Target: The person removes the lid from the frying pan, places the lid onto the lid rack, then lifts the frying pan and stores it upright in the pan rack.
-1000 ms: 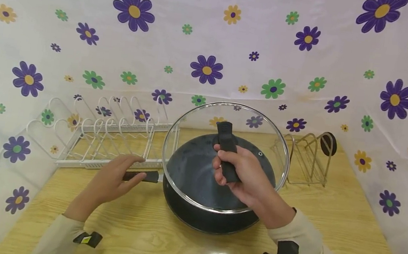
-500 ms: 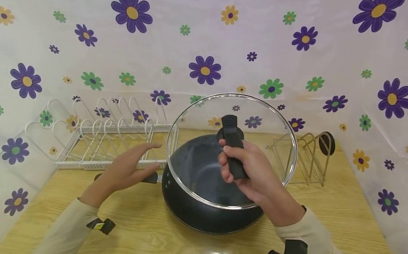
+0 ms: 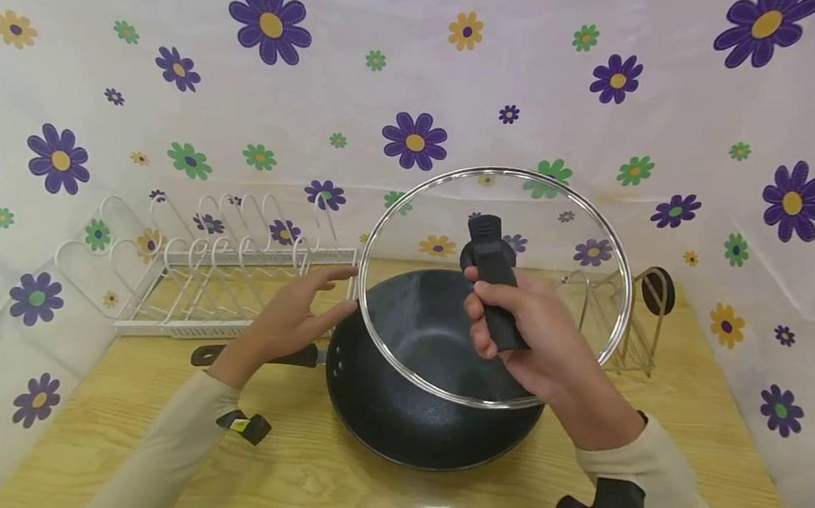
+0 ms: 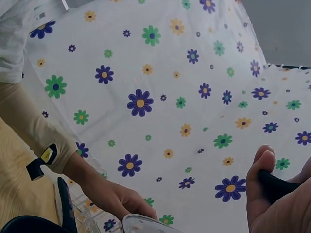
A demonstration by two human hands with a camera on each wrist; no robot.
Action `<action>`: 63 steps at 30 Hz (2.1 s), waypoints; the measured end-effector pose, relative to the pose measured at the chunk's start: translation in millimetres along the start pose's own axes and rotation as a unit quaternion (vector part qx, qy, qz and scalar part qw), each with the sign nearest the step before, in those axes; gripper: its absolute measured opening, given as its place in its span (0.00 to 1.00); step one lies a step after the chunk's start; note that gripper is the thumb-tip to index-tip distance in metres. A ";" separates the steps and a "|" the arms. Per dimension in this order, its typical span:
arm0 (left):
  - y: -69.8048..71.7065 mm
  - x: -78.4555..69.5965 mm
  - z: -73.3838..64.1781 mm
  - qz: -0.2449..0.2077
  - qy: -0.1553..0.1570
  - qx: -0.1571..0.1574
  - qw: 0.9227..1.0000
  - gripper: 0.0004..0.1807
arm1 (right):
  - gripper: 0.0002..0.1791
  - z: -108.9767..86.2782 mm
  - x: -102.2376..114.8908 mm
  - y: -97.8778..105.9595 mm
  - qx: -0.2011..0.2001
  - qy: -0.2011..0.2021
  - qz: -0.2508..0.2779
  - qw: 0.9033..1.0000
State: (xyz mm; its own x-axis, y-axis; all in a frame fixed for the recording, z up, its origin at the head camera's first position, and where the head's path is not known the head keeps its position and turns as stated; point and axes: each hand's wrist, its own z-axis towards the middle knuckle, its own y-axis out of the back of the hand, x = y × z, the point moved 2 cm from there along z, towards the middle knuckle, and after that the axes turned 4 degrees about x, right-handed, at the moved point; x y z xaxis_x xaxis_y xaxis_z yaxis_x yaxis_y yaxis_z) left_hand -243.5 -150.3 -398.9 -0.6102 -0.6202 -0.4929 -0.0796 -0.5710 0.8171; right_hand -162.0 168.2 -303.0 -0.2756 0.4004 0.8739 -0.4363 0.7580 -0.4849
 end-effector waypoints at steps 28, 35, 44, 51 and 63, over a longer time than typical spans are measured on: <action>-10.5 -11.7 64.7 -0.032 -0.008 0.014 0.999 0.32 | 0.16 -14.2 39.0 29.5 -0.058 0.038 -0.077 0.995; -18.6 -17.0 79.4 -0.044 -0.023 0.010 0.999 0.28 | 0.19 -16.4 42.1 40.8 -0.082 0.049 -0.101 0.990; -25.2 -19.1 93.0 -0.049 -0.034 0.002 0.998 0.27 | 0.19 -22.1 46.7 49.4 -0.090 0.069 -0.143 0.983; -32.4 -25.8 109.0 -0.042 -0.033 0.025 0.998 0.28 | 0.16 -28.6 51.2 56.8 -0.092 0.086 -0.190 0.974; -47.7 -28.2 131.1 -0.035 -0.038 0.071 0.996 0.28 | 0.17 -41.5 54.7 70.6 -0.124 0.070 -0.226 0.964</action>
State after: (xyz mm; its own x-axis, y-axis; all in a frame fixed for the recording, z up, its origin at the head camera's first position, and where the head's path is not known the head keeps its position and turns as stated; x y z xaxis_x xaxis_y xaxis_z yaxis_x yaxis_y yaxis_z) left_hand -325.9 -35.0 -384.8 -0.6570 -0.5353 -0.5309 -0.2325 -0.5260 0.8181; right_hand -172.3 265.0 -288.0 0.0208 0.0527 0.9984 -0.2626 0.9638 -0.0455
